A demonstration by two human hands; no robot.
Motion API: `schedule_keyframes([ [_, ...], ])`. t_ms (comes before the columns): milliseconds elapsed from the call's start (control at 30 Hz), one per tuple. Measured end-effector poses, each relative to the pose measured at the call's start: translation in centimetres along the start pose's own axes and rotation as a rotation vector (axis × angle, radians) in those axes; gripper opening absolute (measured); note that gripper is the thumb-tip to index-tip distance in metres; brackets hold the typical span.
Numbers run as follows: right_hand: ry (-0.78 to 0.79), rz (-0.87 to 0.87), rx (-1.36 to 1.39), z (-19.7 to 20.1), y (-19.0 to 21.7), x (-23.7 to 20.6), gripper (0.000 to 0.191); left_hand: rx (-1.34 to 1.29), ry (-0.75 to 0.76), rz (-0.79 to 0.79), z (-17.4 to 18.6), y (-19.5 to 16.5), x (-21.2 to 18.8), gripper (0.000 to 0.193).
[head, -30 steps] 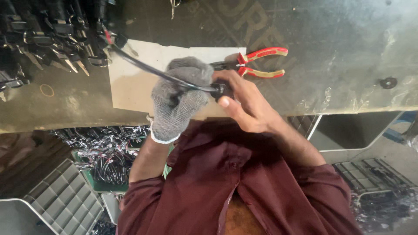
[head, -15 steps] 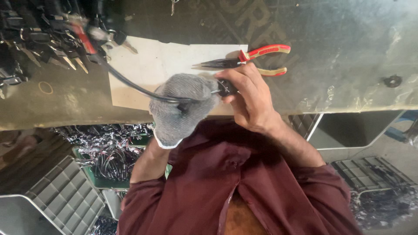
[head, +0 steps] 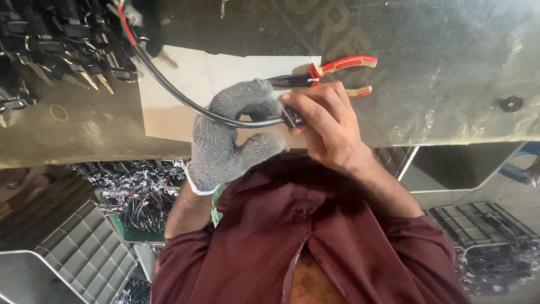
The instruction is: The person repeatedly picks up black cables with colored wires, uses red-handled pliers to crimp metal connectors onto the cable ends, and places the finished cables on the table. The process is repeated for multiple cables throughout the clip.
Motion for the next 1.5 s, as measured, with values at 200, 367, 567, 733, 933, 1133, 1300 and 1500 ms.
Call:
schedule_keyframes([
  [200,-0.054,0.043,-0.067,-0.1,0.2,-0.3,0.051,0.067,-0.157,0.179,0.1,0.8,-0.7,0.063],
  [367,-0.027,0.051,-0.192,-0.3,0.7,-0.5,0.048,0.173,-0.136,0.035,0.0,-0.5,0.0,0.038],
  [567,0.014,0.058,-0.135,-0.4,0.4,-0.1,0.050,0.044,-0.020,0.144,-0.1,-0.2,2.5,0.037],
  [733,0.060,-0.071,0.140,0.0,-1.4,-0.1,0.052,-0.375,-0.017,0.136,0.2,-0.6,2.4,0.036],
  [933,0.035,-0.083,0.201,0.3,-1.7,-0.9,0.040,-0.750,-0.310,0.179,-0.3,1.8,-0.4,0.029],
  [1133,0.160,-0.193,0.370,-0.7,-2.5,-1.1,0.030,-0.788,-0.367,0.236,-0.3,2.9,-0.8,0.029],
  [1300,0.118,-0.134,0.312,-0.4,-2.0,-1.0,0.030,-0.685,-0.251,0.211,-0.7,1.6,0.0,0.030],
  [1500,0.048,-0.030,0.169,-0.1,-1.2,-1.2,0.032,-0.119,-0.038,0.057,-1.2,-0.1,1.3,0.031],
])
Point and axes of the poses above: each hand's wrist, its own x-axis towards the middle knuckle, its own z-axis out of the back of the hand, y = z × x, the point moved 9 cm from there along x, towards the middle knuckle, and after that the axes turned 14 degrees about -z, right-handed, at the moved point
